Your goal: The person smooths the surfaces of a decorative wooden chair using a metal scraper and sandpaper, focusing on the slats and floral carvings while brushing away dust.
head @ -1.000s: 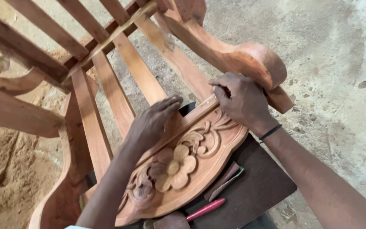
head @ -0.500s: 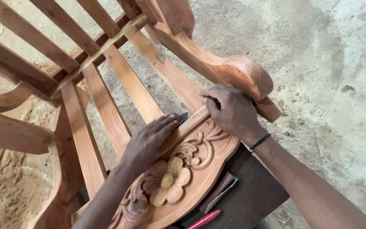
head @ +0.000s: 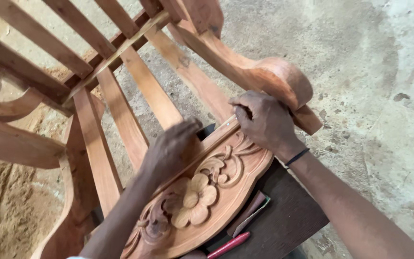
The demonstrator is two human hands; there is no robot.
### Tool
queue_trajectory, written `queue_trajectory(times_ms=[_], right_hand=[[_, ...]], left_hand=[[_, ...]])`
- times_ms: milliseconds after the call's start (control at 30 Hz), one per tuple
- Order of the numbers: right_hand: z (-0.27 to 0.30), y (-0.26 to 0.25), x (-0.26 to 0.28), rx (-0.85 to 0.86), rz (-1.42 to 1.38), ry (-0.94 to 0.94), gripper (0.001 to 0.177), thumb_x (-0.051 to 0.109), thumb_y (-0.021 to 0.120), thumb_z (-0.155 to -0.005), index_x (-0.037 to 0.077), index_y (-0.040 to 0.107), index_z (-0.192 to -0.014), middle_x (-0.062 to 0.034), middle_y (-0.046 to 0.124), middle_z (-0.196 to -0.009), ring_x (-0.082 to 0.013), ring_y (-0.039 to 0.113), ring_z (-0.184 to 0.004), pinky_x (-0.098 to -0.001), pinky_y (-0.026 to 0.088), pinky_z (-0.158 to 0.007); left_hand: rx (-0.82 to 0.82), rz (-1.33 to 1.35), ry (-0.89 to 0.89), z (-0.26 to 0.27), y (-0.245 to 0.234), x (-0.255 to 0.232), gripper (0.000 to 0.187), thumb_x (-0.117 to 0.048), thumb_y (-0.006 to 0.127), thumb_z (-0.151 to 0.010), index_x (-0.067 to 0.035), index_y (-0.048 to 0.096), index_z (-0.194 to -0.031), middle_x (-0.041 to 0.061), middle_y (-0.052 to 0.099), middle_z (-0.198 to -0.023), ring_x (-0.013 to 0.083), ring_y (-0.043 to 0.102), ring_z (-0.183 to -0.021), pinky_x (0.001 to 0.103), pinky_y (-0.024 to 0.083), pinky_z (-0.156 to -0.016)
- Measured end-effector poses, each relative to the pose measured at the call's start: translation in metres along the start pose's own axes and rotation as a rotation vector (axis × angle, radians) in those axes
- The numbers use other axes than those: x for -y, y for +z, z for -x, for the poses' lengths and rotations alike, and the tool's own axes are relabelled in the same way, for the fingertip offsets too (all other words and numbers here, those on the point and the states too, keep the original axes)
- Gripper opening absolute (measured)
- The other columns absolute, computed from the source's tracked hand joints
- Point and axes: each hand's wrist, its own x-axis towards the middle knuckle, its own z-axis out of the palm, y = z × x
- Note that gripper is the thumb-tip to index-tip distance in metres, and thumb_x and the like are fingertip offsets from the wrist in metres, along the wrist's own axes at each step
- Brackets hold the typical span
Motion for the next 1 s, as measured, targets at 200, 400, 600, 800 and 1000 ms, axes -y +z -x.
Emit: queue_trajectory(times_ms=[200, 400, 600, 800, 1000], right_hand=[[0.005, 0.003, 0.000, -0.028, -0.009, -0.034, 0.021, 0.016, 0.062, -0.096, 0.005, 0.076, -0.106, -0.0124, 0.076, -0.104, -0.0299, 0.074, -0.092, -0.0397, 0.058, -0.084], [0.000, -0.003, -0.005, -0.043, -0.009, -0.064, 0.020, 0.018, 0.062, -0.097, 0.005, 0.076, -0.104, -0.0129, 0.076, -0.103, -0.0302, 0.074, -0.093, -0.0405, 0.058, -0.086], [0.004, 0.001, 0.000, -0.032, 0.032, -0.051, 0.022, 0.019, 0.063, -0.096, 0.006, 0.077, -0.106, -0.0135, 0.076, -0.102, -0.0322, 0.073, -0.093, -0.0415, 0.057, -0.086], [0.007, 0.003, 0.003, 0.008, 0.008, 0.018, 0.023, 0.019, 0.061, -0.096, 0.006, 0.076, -0.108, -0.0125, 0.075, -0.104, -0.0302, 0.073, -0.092, -0.0403, 0.058, -0.084], [0.000, -0.002, -0.005, -0.032, 0.008, -0.020, 0.021, 0.020, 0.063, -0.096, 0.006, 0.077, -0.104, -0.0129, 0.076, -0.104, -0.0316, 0.073, -0.095, -0.0422, 0.057, -0.087]], left_hand=[[-0.073, 0.064, -0.050, 0.015, -0.005, -0.014, 0.066, -0.023, 0.069, -0.085, -0.004, 0.055, -0.147, 0.013, 0.057, -0.150, 0.0312, 0.058, -0.133, 0.042, 0.049, -0.108], [-0.079, 0.008, 0.016, 0.000, -0.012, -0.024, 0.067, -0.003, 0.066, -0.077, -0.006, 0.059, -0.143, 0.012, 0.058, -0.149, 0.0301, 0.060, -0.134, 0.043, 0.051, -0.111], [-0.125, 0.085, 0.017, 0.003, -0.006, -0.011, 0.059, -0.011, 0.075, -0.082, -0.007, 0.060, -0.139, 0.010, 0.059, -0.147, 0.0289, 0.066, -0.126, 0.040, 0.058, -0.106], [-0.023, 0.135, -0.035, 0.006, -0.004, -0.007, 0.052, -0.016, 0.073, -0.082, -0.011, 0.064, -0.133, 0.008, 0.063, -0.141, 0.0276, 0.066, -0.121, 0.044, 0.060, -0.096], [-0.115, 0.053, 0.067, -0.006, -0.006, -0.015, 0.054, -0.002, 0.061, -0.087, -0.007, 0.062, -0.141, 0.010, 0.061, -0.147, 0.0306, 0.062, -0.133, 0.046, 0.056, -0.108]])
